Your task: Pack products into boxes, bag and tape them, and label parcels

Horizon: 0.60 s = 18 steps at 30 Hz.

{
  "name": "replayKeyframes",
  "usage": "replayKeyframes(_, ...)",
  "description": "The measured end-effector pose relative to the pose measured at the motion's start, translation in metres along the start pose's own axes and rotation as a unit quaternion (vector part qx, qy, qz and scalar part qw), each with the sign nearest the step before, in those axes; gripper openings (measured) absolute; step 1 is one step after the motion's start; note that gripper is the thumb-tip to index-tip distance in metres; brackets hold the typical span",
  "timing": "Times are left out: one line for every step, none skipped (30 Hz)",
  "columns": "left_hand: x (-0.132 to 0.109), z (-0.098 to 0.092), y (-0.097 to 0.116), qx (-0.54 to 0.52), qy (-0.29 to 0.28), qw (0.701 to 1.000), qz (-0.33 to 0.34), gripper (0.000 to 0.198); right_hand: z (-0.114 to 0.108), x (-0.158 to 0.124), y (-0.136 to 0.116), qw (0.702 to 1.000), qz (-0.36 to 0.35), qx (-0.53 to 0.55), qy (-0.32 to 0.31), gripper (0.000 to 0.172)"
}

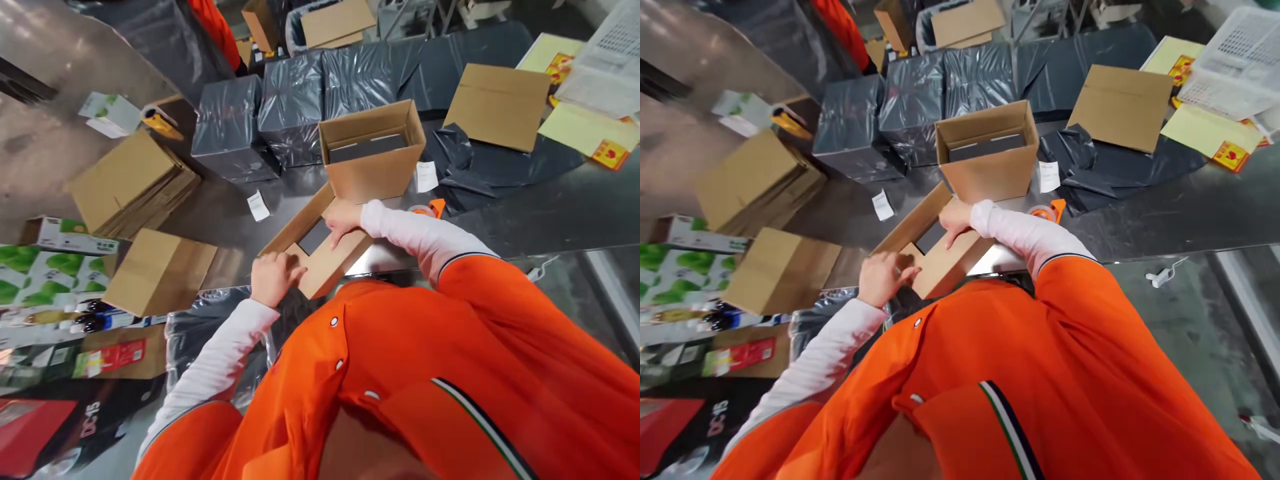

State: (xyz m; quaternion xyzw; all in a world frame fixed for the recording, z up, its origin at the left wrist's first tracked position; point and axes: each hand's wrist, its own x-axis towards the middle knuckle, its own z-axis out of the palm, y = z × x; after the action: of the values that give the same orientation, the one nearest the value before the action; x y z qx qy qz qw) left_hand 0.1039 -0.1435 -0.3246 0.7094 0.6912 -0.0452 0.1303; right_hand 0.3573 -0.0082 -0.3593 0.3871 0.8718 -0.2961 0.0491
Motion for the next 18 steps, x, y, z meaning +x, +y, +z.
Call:
replayKeyframes(0.007, -0.006, -0.002, 0.025, 0.082, 0.996, 0.008, 0.061, 0.007, -0.003, -0.001, 0.999, 0.008, 0.002, 0.054, 0.052)
replayKeyframes(0.013, -0.010, -0.004, 0.027, 0.139, 0.990, 0.017, 0.070, 0.016, -0.008, -0.002, 0.995, 0.019, 0.005, 0.098, 0.046)
replayKeyframes(0.020, -0.012, -0.006, 0.016, 0.151, 0.988, 0.031, 0.077, 0.025, -0.016, -0.002, 0.992, 0.032, 0.008, 0.126, 0.041)
replayKeyframes(0.025, -0.011, -0.006, 0.001, 0.123, 0.991, 0.054, 0.081, 0.036, -0.025, -0.003, 0.989, 0.046, 0.011, 0.138, 0.037)
replayKeyframes(0.028, -0.006, -0.006, -0.013, 0.066, 0.994, 0.088, 0.083, 0.046, -0.036, -0.003, 0.988, 0.062, 0.010, 0.142, 0.035)
replayKeyframes(0.029, 0.002, -0.005, -0.021, 0.002, 0.992, 0.125, 0.086, 0.057, -0.048, -0.003, 0.986, 0.083, 0.006, 0.144, 0.034)
replayKeyframes(0.029, 0.012, -0.002, -0.022, -0.050, 0.986, 0.158, 0.091, 0.068, -0.061, -0.005, 0.984, 0.103, 0.000, 0.146, 0.031)
replayKeyframes(0.027, 0.024, 0.001, -0.020, -0.075, 0.981, 0.177, 0.099, 0.080, -0.073, -0.007, 0.980, 0.123, -0.004, 0.154, 0.029)
replayKeyframes(0.025, 0.035, 0.005, -0.017, -0.073, 0.980, 0.182, 0.107, 0.093, -0.084, -0.009, 0.975, 0.143, -0.007, 0.171, 0.027)
replayKeyframes(0.023, 0.045, 0.008, -0.019, -0.055, 0.982, 0.178, 0.113, 0.105, -0.094, -0.014, 0.966, 0.163, -0.011, 0.198, 0.027)
replayKeyframes(0.023, 0.054, 0.012, -0.025, -0.040, 0.983, 0.175, 0.115, 0.117, -0.102, -0.019, 0.955, 0.184, -0.016, 0.234, 0.027)
replayKeyframes(0.023, 0.060, 0.015, -0.034, -0.035, 0.983, 0.179, 0.113, 0.128, -0.107, -0.026, 0.938, 0.208, -0.024, 0.275, 0.028)
replayKeyframes(0.024, 0.064, 0.017, -0.044, -0.033, 0.982, 0.183, 0.109, 0.137, -0.109, -0.035, 0.918, 0.237, -0.033, 0.315, 0.030)
replayKeyframes(0.026, 0.067, 0.020, -0.052, -0.030, 0.980, 0.188, 0.104, 0.145, -0.108, -0.044, 0.900, 0.264, -0.044, 0.345, 0.034)
replayKeyframes(0.029, 0.070, 0.021, -0.060, -0.025, 0.979, 0.195, 0.098, 0.149, -0.103, -0.054, 0.888, 0.282, -0.054, 0.359, 0.039)
replayKeyframes(0.032, 0.071, 0.021, -0.068, -0.019, 0.976, 0.207, 0.090, 0.152, -0.096, -0.064, 0.887, 0.287, -0.059, 0.358, 0.044)
replayKeyframes(0.035, 0.073, 0.019, -0.076, -0.016, 0.972, 0.223, 0.081, 0.152, -0.086, -0.074, 0.894, 0.279, -0.060, 0.345, 0.049)
replayKeyframes(0.037, 0.073, 0.015, -0.083, -0.016, 0.966, 0.245, 0.071, 0.151, -0.075, -0.083, 0.908, 0.259, -0.056, 0.324, 0.055)
